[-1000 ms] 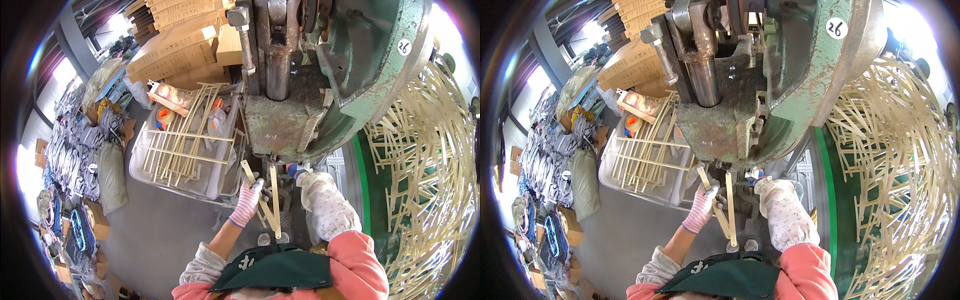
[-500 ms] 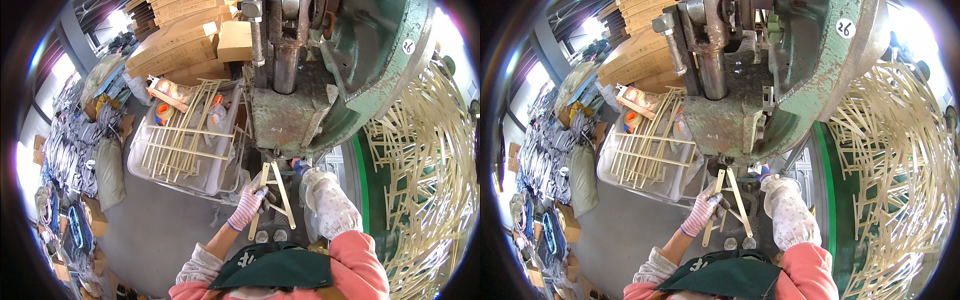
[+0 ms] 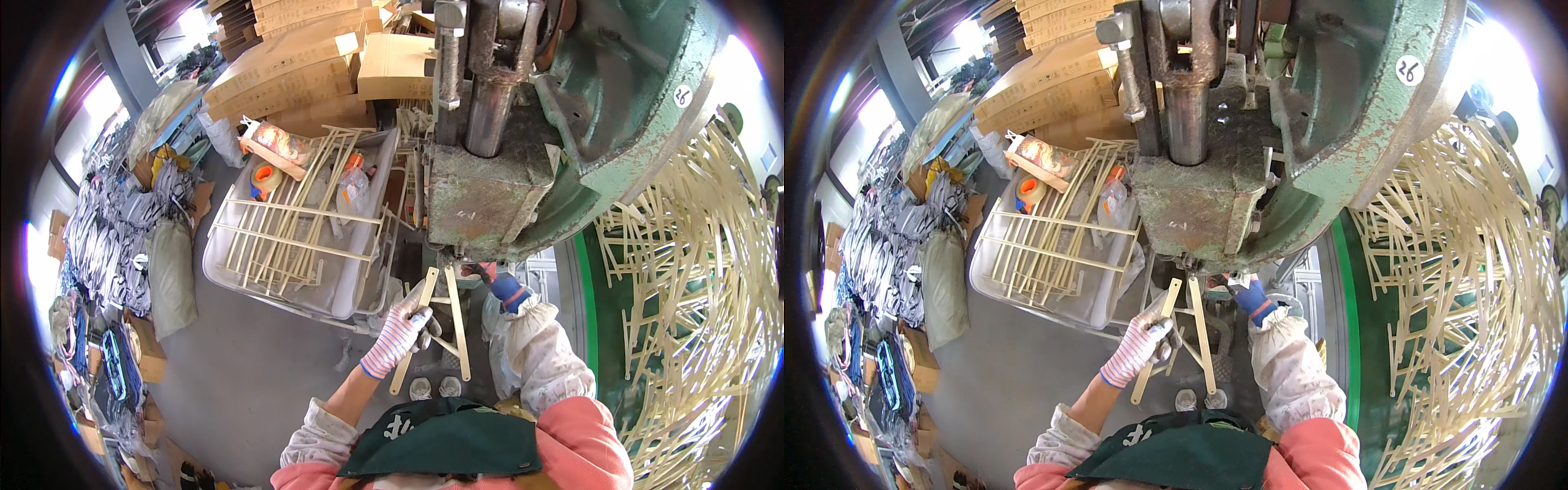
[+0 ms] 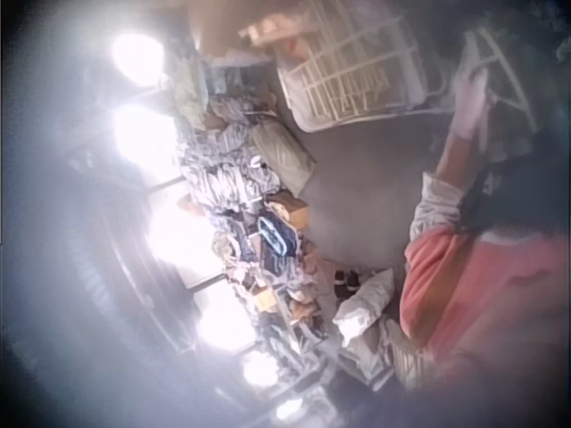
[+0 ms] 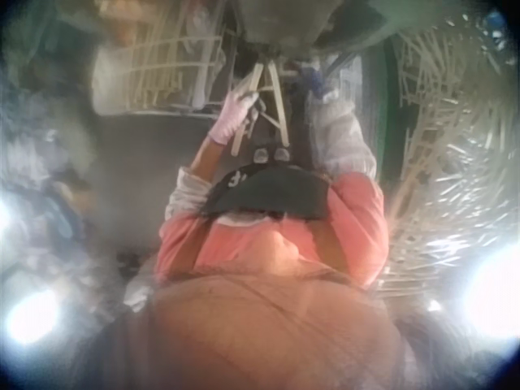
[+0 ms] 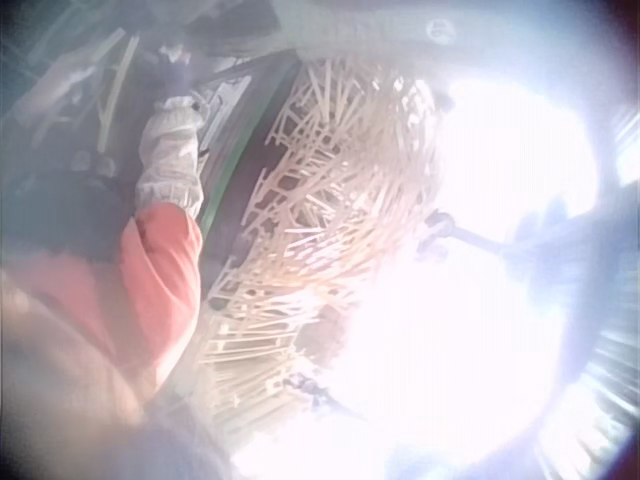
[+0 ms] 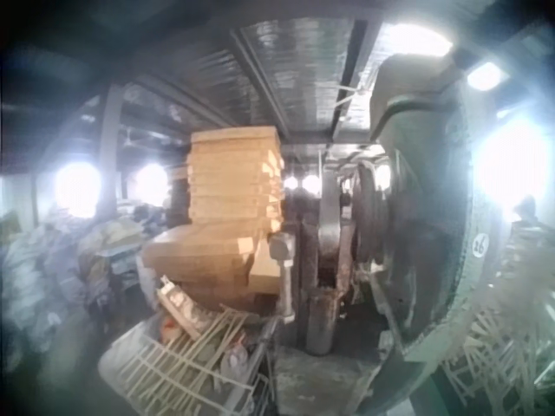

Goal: The person picks up wooden frame components from a conveyor, removes plastic wrapping, and uses a press machine to join the pieces. They repeatedly place frames under the press, operate it, and then move the assembled frames to a pile.

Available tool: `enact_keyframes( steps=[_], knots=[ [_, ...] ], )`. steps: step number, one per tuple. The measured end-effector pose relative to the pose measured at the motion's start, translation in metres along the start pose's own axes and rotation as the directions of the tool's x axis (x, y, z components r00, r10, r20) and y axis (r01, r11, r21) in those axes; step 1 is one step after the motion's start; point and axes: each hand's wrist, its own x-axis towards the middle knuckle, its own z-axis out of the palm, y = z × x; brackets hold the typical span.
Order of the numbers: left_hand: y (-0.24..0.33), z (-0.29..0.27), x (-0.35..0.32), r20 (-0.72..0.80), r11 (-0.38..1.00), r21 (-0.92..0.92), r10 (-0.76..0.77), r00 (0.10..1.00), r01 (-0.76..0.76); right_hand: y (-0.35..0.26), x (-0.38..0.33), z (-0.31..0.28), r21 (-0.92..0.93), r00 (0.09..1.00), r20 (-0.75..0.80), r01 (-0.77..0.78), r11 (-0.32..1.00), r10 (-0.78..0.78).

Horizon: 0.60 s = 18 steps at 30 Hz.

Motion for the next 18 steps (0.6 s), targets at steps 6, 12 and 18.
enact_keyframes(
  steps=[6, 12, 18],
  knots=[
    [0.003, -0.001, 0.003, -0.012, 1.0, 0.003, 0.011, 1.0, -0.011, -0.051, 0.012, 0.015, 0.488, 0.96, 0.135, -0.281, 0.826, 0.247],
    [0.005, -0.002, 0.002, 0.006, 1.0, -0.008, 0.017, 1.0, -0.017, -0.055, 0.02, 0.014, 0.498, 0.933, 0.104, -0.349, 0.794, 0.345],
    [0.009, -0.004, 0.0, 0.005, 0.999, 0.029, 0.016, 1.0, -0.016, -0.016, 0.026, 0.029, 0.254, 0.991, -0.033, -0.117, 0.96, 0.13]
  ],
)
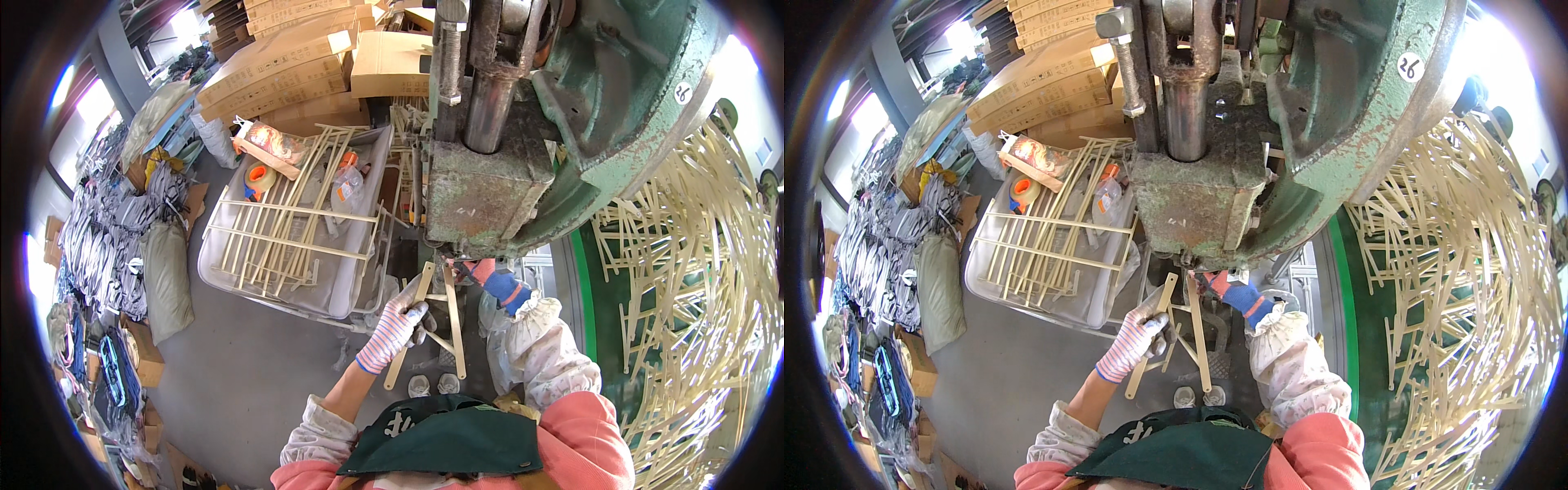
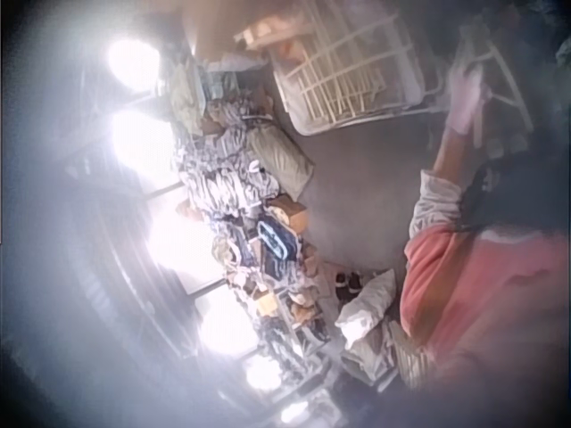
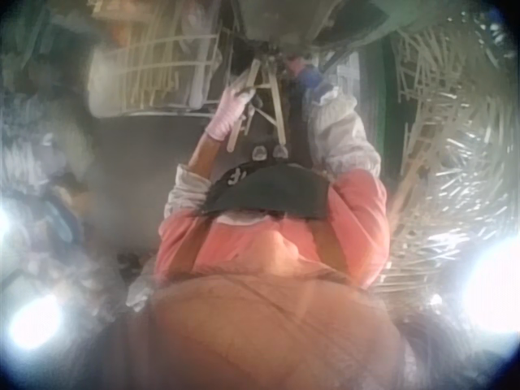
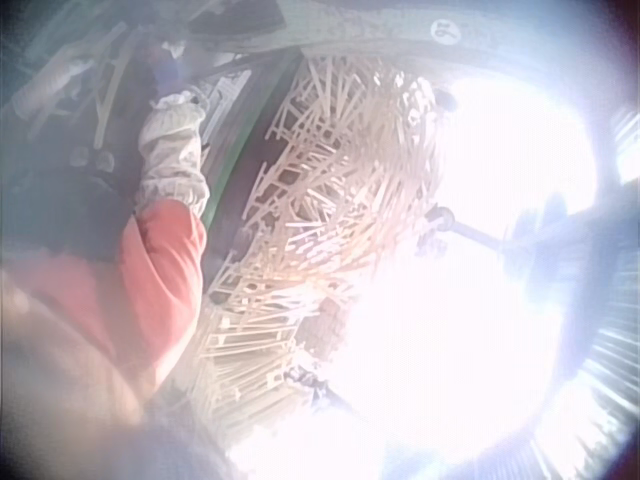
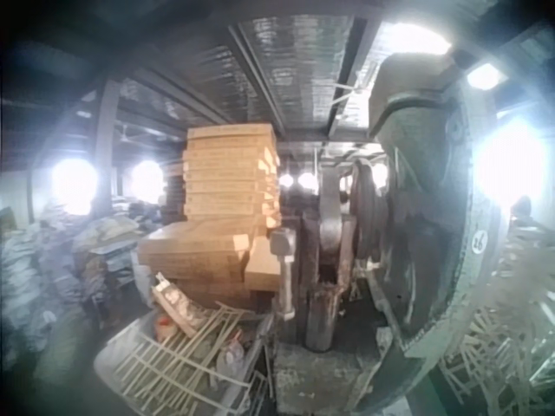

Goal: The person picks up wooden frame components from a conveyor, removes plastic wrapping, and uses a press machine to join the pieces. They repeatedly place frames under the press, operate it, and then move the assembled frames to a pile.

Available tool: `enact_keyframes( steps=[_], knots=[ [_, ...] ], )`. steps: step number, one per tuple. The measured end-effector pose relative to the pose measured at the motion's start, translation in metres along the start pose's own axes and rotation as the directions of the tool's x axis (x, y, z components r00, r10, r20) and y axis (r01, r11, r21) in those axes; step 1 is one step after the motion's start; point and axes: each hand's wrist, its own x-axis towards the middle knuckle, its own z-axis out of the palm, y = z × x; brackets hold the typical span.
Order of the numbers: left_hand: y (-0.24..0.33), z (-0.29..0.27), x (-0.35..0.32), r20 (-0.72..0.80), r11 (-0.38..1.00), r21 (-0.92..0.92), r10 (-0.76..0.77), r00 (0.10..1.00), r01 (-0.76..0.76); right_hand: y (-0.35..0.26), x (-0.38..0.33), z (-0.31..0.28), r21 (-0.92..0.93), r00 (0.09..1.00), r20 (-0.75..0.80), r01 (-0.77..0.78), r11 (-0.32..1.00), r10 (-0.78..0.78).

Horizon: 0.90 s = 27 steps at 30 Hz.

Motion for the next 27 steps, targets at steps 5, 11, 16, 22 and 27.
enact_keyframes(
  steps=[5, 11, 16, 22, 27],
  knots=[
    [0.002, -0.002, 0.0, 0.032, 1.0, 0.009, 0.012, 0.999, -0.013, 0.057, 0.009, -0.01, 0.663, 0.99, -0.022, -0.089, 0.743, 0.138],
    [0.008, 0.0, 0.01, 0.126, 0.999, 0.029, 0.009, 0.992, -0.013, 0.034, -0.014, -0.019, 0.323, 0.979, -0.011, -0.19, 0.927, 0.204],
    [0.017, -0.002, 0.009, 0.13, 1.0, 0.022, -0.016, 0.991, 0.013, -0.083, -0.078, -0.009, 0.055, 0.999, 0.022, -0.033, 0.998, 0.032],
    [0.01, -0.017, 0.008, 0.038, 0.999, -0.018, 0.035, 0.999, -0.035, -0.114, -0.138, 0.069, 0.265, 0.986, 0.078, -0.161, 0.951, 0.146],
    [0.008, -0.034, -0.015, 0.051, 0.997, -0.003, -0.076, 0.996, 0.076, -0.101, -0.151, 0.084, 0.426, 0.994, -0.002, -0.098, 0.899, 0.109]
  ],
)
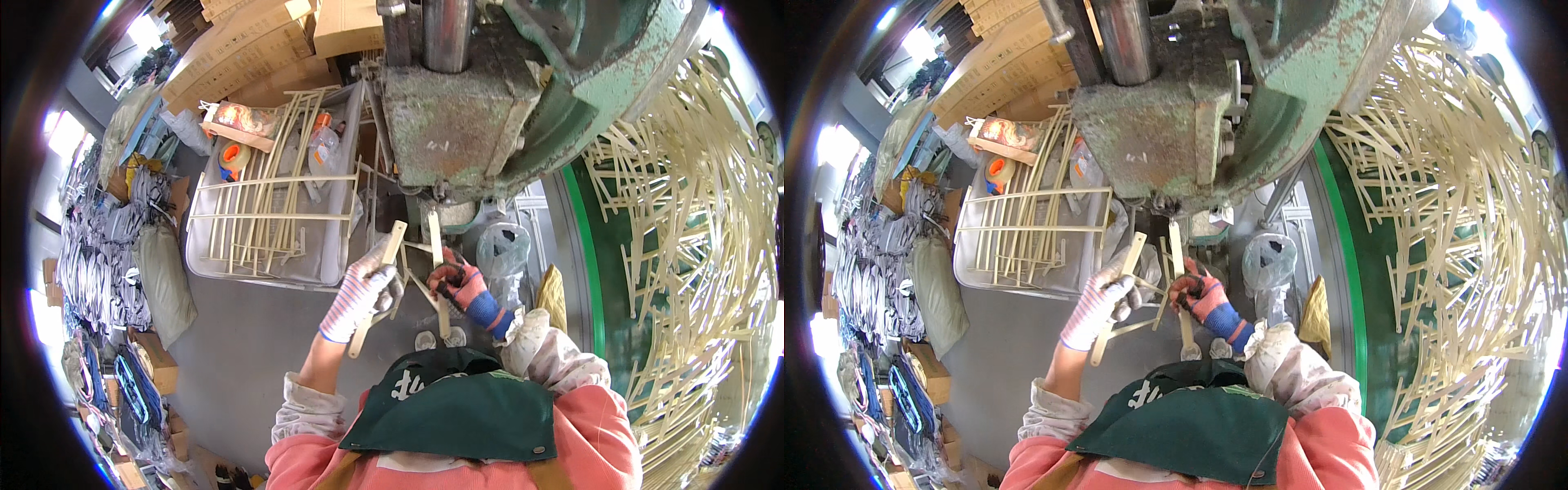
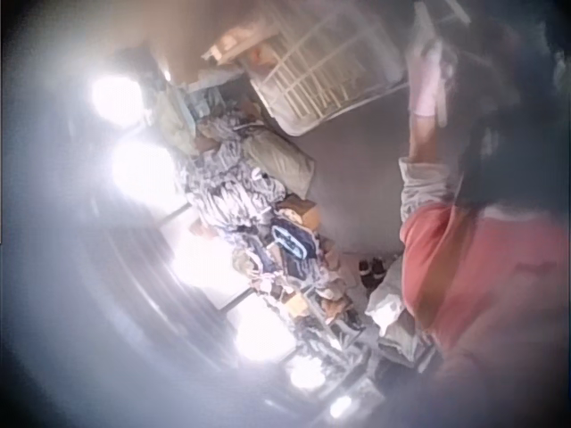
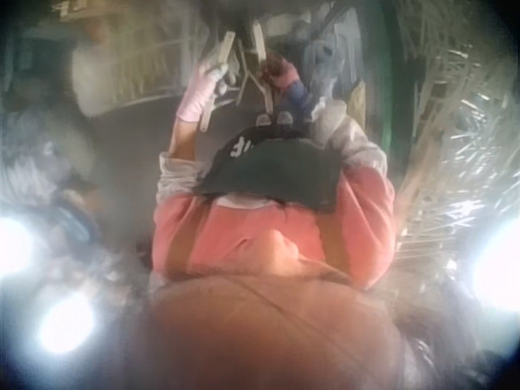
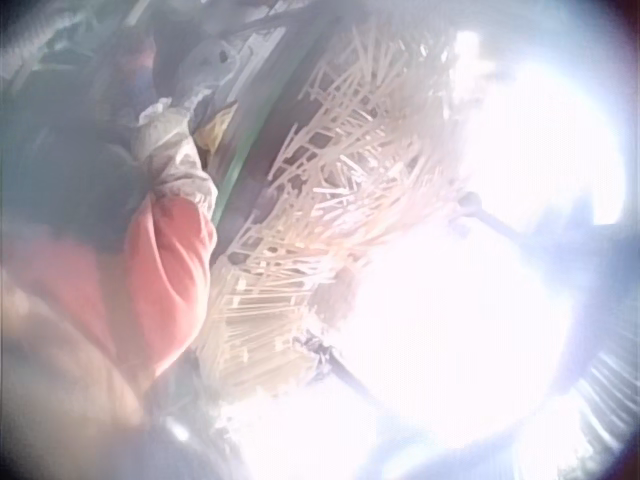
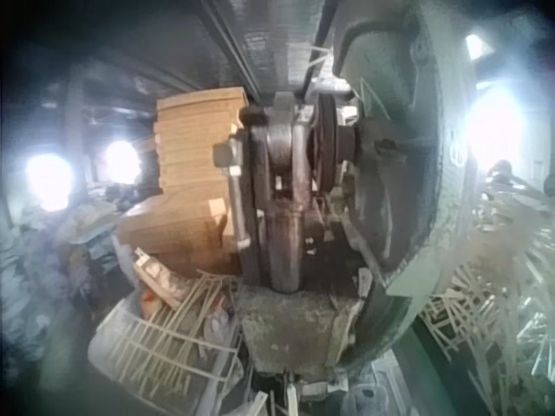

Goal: The person picks up wooden frame components from a conveyor, removes plastic wrapping, and uses a press machine to join the pieces. They repeatedly place frames under the press, operate it, and then move the assembled frames to a pile.

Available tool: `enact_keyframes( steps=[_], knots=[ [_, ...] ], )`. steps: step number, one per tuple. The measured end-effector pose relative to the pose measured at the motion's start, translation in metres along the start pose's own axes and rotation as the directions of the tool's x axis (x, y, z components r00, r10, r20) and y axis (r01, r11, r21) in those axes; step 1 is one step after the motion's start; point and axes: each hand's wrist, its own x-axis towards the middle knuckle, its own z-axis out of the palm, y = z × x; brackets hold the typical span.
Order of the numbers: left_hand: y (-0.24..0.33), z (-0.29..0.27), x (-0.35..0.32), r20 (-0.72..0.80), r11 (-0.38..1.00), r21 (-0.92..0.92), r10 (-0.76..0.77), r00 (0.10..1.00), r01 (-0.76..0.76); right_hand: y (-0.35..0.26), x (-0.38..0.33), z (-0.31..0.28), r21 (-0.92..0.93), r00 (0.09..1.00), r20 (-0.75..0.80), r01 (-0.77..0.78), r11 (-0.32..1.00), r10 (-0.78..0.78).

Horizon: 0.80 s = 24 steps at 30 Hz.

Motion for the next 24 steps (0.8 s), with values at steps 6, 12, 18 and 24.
enact_keyframes(
  steps=[6, 12, 18, 24],
  knots=[
    [0.005, 0.013, -0.022, 0.096, 0.99, -0.141, 0.03, 0.995, -0.016, -0.042, 0.0, -0.029, -0.085, 0.995, -0.03, -0.096, 0.992, 0.094],
    [0.0, 0.032, 0.004, 0.123, 0.996, -0.027, 0.085, 0.989, -0.082, -0.058, 0.005, -0.036, -0.453, 0.998, -0.027, 0.033, 0.891, -0.05],
    [0.018, 0.041, 0.012, 0.126, 0.992, 0.066, 0.095, 0.987, -0.104, -0.065, 0.007, -0.036, -0.775, 0.993, -0.007, 0.072, 0.628, -0.122],
    [0.032, 0.029, -0.024, 0.22, 0.992, 0.123, -0.062, 0.973, 0.035, -0.098, 0.018, -0.062, -0.589, 0.982, 0.016, -0.142, 0.795, 0.188]
  ],
)
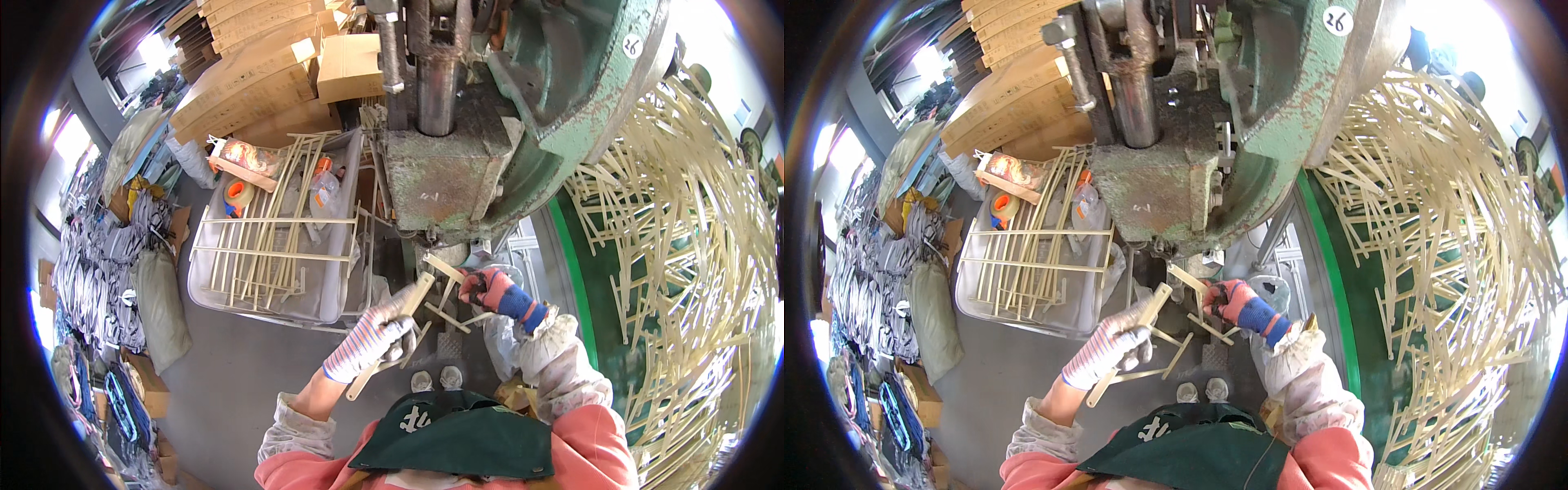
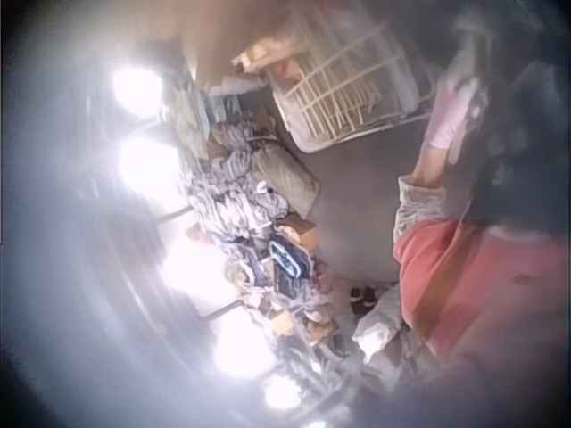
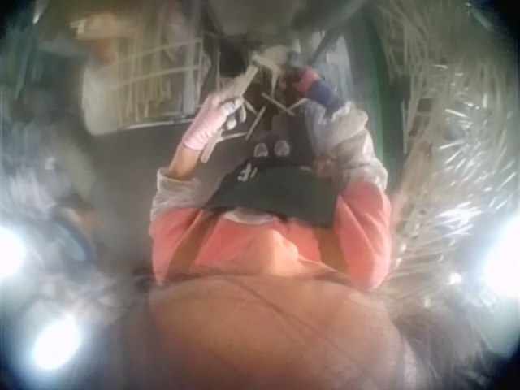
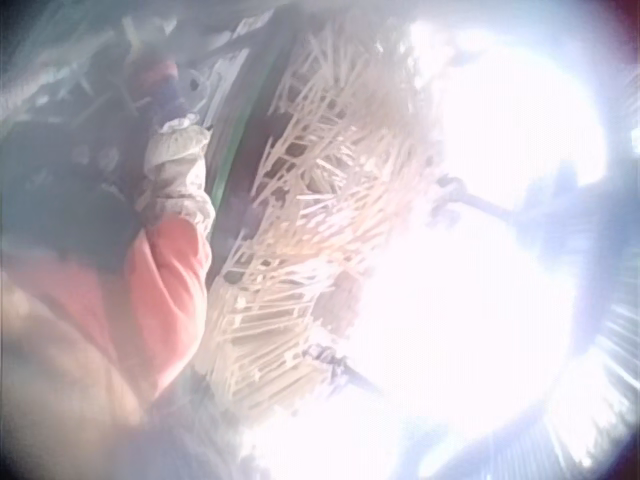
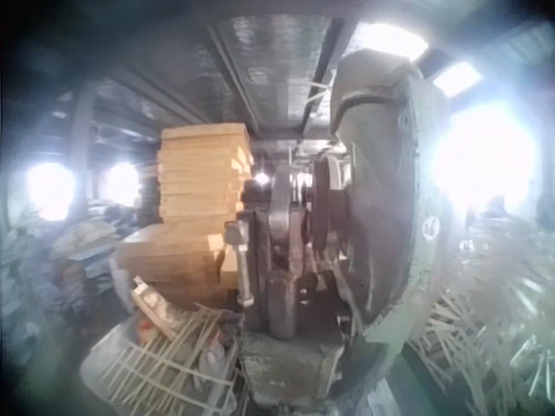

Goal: The person picks up wooden frame components from a conveyor, removes plastic wrapping, and uses a press machine to join the pieces. They repeatedly place frames under the press, operate it, and then move the assembled frames to a pile.

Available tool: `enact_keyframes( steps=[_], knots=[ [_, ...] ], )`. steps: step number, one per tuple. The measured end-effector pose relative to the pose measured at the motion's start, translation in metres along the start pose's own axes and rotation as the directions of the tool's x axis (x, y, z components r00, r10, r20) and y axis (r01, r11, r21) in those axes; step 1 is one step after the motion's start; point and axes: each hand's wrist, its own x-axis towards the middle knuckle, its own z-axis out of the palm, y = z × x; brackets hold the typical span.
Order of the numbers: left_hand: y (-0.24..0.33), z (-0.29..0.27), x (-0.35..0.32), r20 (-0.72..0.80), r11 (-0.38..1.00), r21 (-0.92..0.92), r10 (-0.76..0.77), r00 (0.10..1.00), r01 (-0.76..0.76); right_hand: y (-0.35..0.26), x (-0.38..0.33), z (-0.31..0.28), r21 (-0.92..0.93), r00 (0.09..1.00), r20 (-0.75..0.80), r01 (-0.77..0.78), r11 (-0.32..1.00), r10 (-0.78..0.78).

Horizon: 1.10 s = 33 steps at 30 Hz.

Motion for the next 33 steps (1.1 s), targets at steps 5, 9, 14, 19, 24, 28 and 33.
enact_keyframes(
  steps=[5, 9, 14, 19, 24, 28, 33],
  knots=[
    [-0.013, 0.0, 0.027, -0.081, 0.99, -0.12, 0.059, 0.995, -0.068, 0.002, 0.0, -0.001, -0.065, 0.987, 0.003, 0.163, 0.984, -0.163],
    [-0.02, -0.002, 0.049, -0.105, 0.981, -0.138, 0.122, 0.987, -0.136, 0.008, 0.003, 0.008, -0.083, 0.989, -0.021, 0.143, 0.986, -0.145],
    [-0.019, -0.005, 0.059, -0.131, 0.975, -0.117, 0.175, 0.976, -0.191, 0.012, 0.003, 0.013, -0.06, 0.985, -0.036, 0.164, 0.985, -0.166],
    [-0.018, -0.009, 0.066, -0.141, 0.99, -0.128, 0.032, 0.989, -0.051, 0.004, -0.002, 0.015, -0.085, 0.981, 0.087, 0.182, 0.98, -0.174],
    [-0.018, -0.018, 0.065, -0.101, 0.974, 0.113, 0.21, 0.972, -0.199, -0.007, 0.002, 0.021, -0.553, 0.86, 0.041, 0.443, 0.706, -0.508],
    [-0.018, -0.024, 0.068, -0.036, 0.999, -0.02, 0.046, 0.998, -0.047, -0.008, 0.011, 0.029, -0.475, 0.935, 0.133, 0.351, 0.807, -0.329],
    [-0.02, -0.027, 0.067, -0.042, 0.999, 0.027, 0.048, 0.998, -0.047, 0.002, 0.008, 0.034, -0.412, 0.914, 0.027, 0.38, 0.828, -0.406]
  ],
)
